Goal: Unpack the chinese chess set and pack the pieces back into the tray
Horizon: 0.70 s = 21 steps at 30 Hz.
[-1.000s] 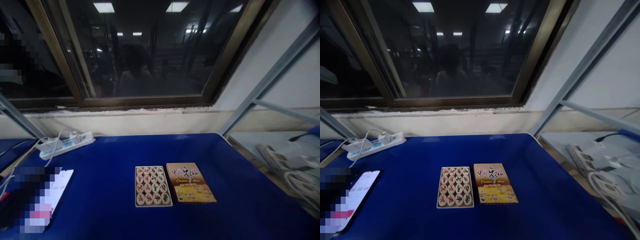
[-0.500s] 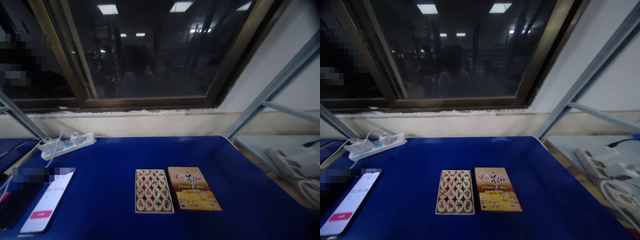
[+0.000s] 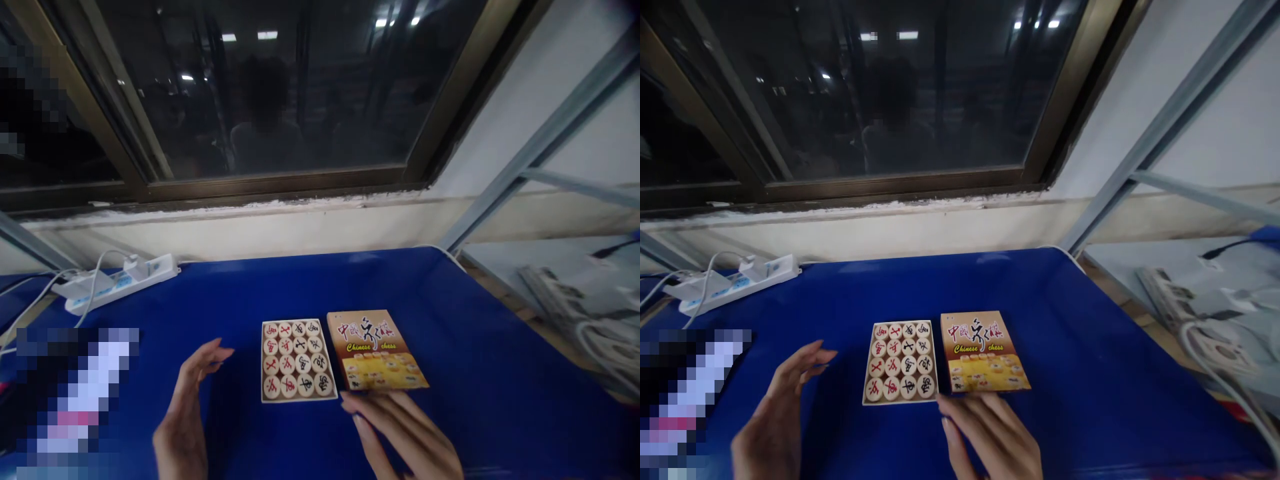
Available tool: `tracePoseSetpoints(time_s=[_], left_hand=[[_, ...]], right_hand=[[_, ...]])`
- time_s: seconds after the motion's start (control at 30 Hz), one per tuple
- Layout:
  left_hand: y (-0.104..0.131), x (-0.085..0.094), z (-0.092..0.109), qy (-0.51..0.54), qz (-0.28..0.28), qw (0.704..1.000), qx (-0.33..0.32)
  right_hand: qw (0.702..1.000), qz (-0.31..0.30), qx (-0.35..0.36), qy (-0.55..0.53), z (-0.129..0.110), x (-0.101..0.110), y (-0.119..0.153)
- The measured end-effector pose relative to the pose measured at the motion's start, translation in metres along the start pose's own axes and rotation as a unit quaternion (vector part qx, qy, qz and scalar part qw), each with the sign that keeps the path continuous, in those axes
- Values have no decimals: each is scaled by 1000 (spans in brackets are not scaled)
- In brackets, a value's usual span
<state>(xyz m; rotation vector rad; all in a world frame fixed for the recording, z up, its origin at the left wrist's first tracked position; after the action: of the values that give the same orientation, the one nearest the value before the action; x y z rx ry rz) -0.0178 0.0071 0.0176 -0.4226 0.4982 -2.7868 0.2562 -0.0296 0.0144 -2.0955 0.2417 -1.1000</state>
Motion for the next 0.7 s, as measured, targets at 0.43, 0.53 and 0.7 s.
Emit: tracePoseSetpoints(time_s=[0.43,0.53,0.7], left_hand=[[12,-30,10,-280,-152,929,-191],[13,-28,8,-267,-158,933,-181],[13,-28,8,-231,-156,949,-146]], right_hand=[[999,-23,-29,16,8,-24,-17],[999,-24,-29,12,9,-24,-20],[999,-21,-18,28,8,-25,-23]])
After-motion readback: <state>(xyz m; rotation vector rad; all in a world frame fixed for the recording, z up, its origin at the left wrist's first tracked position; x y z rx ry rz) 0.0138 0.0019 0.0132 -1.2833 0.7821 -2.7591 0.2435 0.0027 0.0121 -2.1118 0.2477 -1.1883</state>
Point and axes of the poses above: each hand's wrist, its own y-axis away from the middle knuckle, its own x-axis out of the back of the hand, z = x × y, the point moved 1 cm from there along -y, towards the middle knuckle, and after that the axes turned 2 degrees about y, right-handed, at the moved point
